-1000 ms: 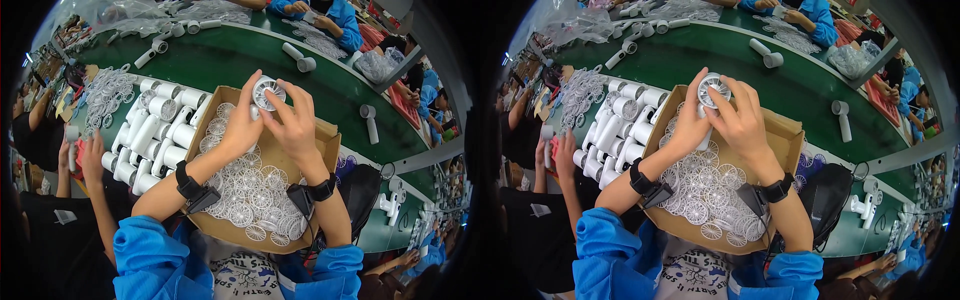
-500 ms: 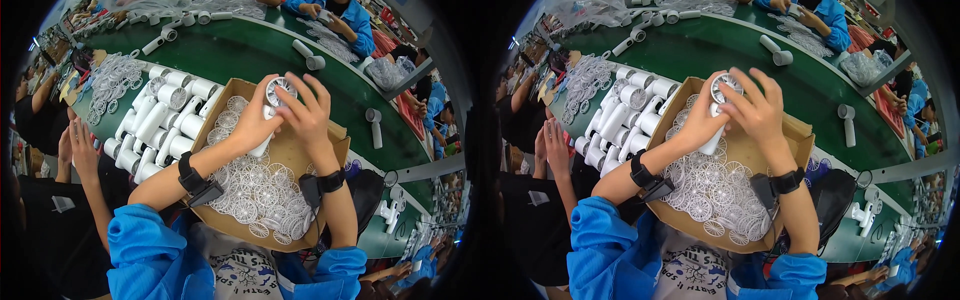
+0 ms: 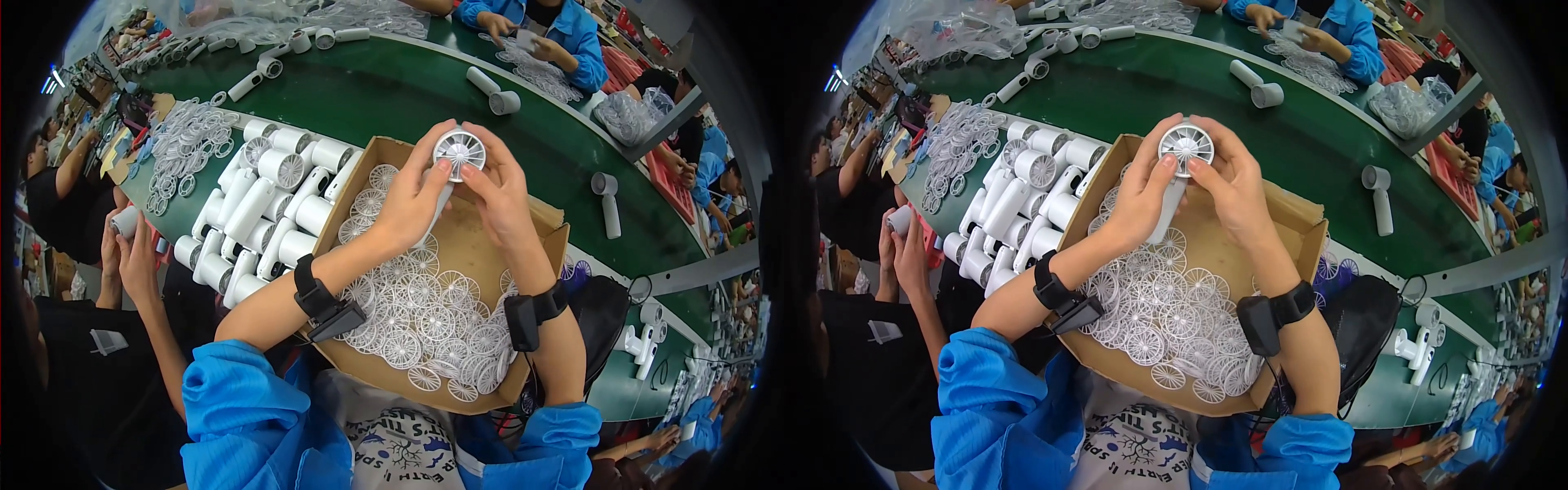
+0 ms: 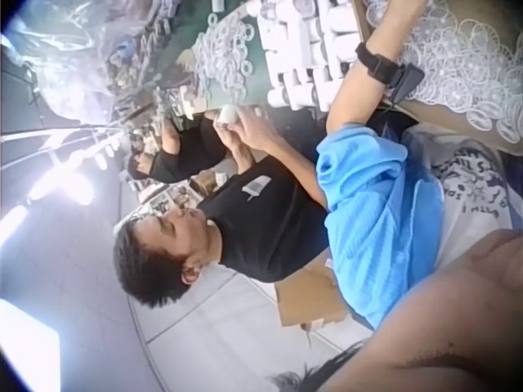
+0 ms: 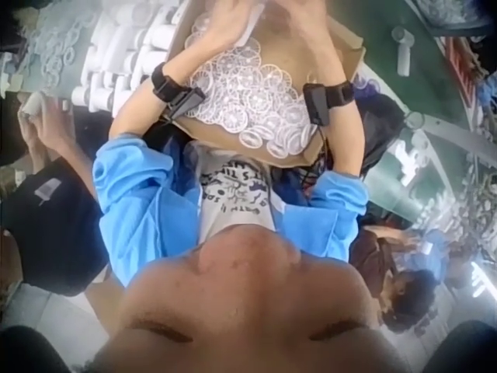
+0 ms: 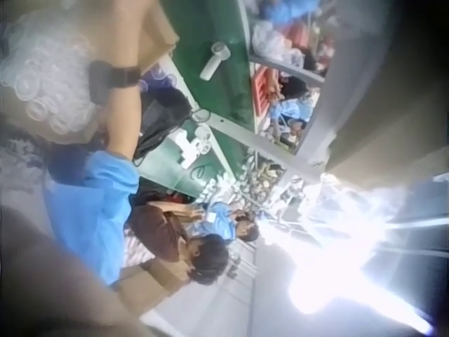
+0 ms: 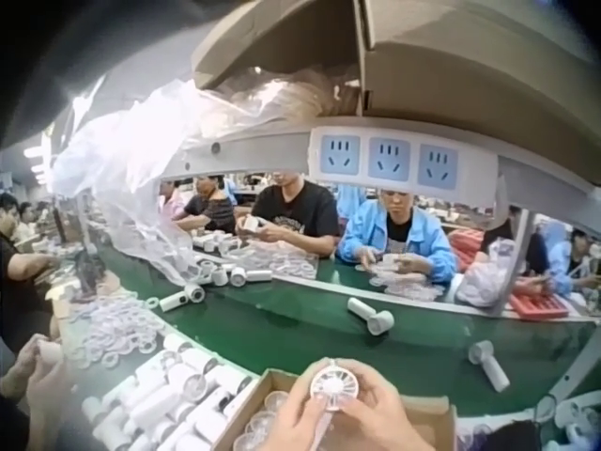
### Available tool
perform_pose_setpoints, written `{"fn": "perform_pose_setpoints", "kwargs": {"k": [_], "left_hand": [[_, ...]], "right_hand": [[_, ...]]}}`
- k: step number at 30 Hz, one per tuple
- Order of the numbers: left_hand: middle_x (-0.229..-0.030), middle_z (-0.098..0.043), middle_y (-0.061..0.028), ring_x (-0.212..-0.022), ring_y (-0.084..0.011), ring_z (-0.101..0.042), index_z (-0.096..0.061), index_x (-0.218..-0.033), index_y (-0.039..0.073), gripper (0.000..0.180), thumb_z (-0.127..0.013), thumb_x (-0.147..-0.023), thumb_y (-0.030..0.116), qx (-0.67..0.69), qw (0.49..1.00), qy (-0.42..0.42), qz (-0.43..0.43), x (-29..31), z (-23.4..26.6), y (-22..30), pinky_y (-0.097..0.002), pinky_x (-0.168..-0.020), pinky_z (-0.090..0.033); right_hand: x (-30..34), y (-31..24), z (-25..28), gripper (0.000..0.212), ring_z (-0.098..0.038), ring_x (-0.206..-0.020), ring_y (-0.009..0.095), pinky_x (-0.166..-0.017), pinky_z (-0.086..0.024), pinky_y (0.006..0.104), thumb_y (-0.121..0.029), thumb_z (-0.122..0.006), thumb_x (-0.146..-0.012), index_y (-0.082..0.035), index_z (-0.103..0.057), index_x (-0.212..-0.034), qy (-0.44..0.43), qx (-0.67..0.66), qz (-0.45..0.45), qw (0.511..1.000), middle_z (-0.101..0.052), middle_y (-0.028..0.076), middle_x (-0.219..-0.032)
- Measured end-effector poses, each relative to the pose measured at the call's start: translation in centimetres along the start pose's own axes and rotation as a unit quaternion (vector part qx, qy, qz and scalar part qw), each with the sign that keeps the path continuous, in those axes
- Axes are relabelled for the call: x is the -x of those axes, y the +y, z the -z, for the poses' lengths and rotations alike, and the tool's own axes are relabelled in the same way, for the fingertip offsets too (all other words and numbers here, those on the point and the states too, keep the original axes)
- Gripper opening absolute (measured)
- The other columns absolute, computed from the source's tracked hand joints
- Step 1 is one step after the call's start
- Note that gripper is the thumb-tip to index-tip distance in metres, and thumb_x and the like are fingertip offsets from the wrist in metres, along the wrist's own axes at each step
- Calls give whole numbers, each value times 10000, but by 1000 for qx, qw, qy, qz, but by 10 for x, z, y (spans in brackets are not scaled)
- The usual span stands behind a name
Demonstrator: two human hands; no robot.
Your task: The person picks up a white fan body and a plastic grille, presses the grille onto the front of the fan, and places the assembled fan onto a stack on the workbench, repeating the process several times.
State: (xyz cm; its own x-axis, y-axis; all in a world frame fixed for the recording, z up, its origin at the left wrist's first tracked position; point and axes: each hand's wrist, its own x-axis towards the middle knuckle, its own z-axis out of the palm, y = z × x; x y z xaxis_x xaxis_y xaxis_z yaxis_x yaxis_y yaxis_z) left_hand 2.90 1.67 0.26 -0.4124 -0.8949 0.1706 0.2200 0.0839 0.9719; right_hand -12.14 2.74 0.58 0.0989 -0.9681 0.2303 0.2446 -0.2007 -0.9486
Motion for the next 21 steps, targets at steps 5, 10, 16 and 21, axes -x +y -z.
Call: {"fn": "perform_pose_setpoints", "kwargs": {"k": [5, 10, 16, 21], "left_hand": [[-1124, -583, -78, -851, -188, -628, -325, -1403, 126, 502, -480, -927, 172, -211, 943, -25, -255, -18, 9, -17, -290, -748, -506], [-1108, -609, -174, -951, -320, -638, -348, -1366, 130, 599, -614, -830, 160, -221, 963, -25, -150, -7, 1, 5, -371, -780, -504], [-852, -652, -206, -806, -402, -628, -405, -1251, 91, 552, -672, -785, 222, -414, 901, 6, -127, 18, 32, 59, -452, -690, -503], [-728, -627, -200, -693, -354, -628, -447, -1162, 67, 542, -715, -715, 217, -654, 752, 74, -43, 66, 106, 70, -419, -626, -503]], "right_hand": [[-1, 3, 7, 402, -554, -1061, 162, -877, -486, 303, -121, -589, -892, -9, -476, -1261, 43, 22, 36, 998, -558, 94, -1172], [2, 7, 11, 361, -584, -1013, 166, -878, -481, 299, -165, -578, -915, -10, -502, -1232, 71, -77, 39, 994, -583, 99, -1138], [0, -32, 26, 334, -613, -978, 206, -877, -471, 309, -148, -571, -909, -17, -528, -1213, 25, 238, 147, 960, -606, 122, -1146], [5, -76, 182, 214, -616, -906, 330, -786, -477, 363, -187, -573, -869, -28, -627, -1000, 134, 720, 83, 676, -635, 184, -939]]}}
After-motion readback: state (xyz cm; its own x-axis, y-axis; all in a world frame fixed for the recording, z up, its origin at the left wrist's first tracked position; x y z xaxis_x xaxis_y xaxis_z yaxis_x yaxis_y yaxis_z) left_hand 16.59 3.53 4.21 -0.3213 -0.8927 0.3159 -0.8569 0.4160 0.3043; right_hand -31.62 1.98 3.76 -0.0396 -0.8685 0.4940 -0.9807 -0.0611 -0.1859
